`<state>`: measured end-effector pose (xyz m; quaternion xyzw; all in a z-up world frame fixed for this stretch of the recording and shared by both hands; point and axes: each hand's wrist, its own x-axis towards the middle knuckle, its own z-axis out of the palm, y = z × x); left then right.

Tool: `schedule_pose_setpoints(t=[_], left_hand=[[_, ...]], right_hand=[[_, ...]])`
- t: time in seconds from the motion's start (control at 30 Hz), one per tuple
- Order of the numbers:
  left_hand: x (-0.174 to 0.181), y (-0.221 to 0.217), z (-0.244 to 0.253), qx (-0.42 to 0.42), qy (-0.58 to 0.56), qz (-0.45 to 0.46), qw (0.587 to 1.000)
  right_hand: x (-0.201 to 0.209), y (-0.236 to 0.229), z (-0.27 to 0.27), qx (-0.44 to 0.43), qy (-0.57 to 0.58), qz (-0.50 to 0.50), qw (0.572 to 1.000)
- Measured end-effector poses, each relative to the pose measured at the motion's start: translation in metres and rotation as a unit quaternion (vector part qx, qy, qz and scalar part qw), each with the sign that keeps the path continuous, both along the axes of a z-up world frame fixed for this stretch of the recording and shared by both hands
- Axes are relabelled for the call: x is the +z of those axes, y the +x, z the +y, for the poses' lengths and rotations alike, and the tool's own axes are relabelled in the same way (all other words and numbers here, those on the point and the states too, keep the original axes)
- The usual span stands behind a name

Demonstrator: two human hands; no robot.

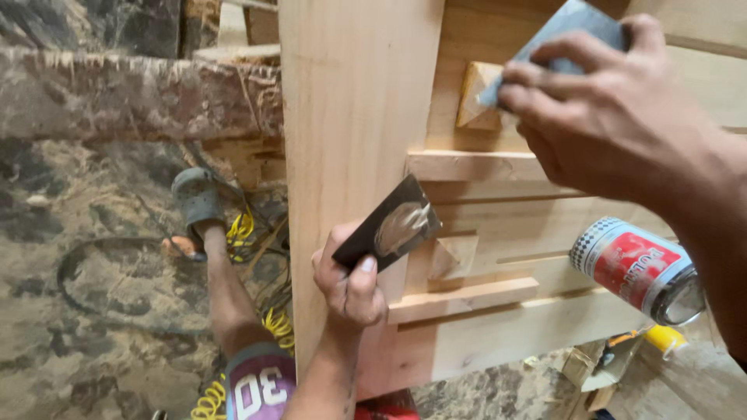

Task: The person uses a putty knife to apply wood filler to small holes and gaps on a wooden climbing wall. They repeatedly scoop filler from a metal palette and smooth it into the surface of the wood and climbing holds.

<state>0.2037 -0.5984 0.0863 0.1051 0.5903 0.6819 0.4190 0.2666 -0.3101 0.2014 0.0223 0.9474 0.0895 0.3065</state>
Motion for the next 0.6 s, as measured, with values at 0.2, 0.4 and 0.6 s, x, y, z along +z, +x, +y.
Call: schedule_pose_setpoints(t=[0.2,0.4,0.6], left_hand=[[-0.004,-0.002,0.001,-0.006,0.025,-0.001,1.000],[-0.003,-0.005,0.002,-0.014,0.030,-0.007,0.999],[-0.005,-0.009,0.002,-0.033,0.043,0.003,0.999]], right_hand=[[-0.008,-0.007,-0.011,0.003,-0.004,-0.008,1.000],[0.021,0.005,-0.033,-0.088,-0.056,0.054,0.993],[0.013,0.036,-0.063,-0.178,-0.047,0.172,0.968]])
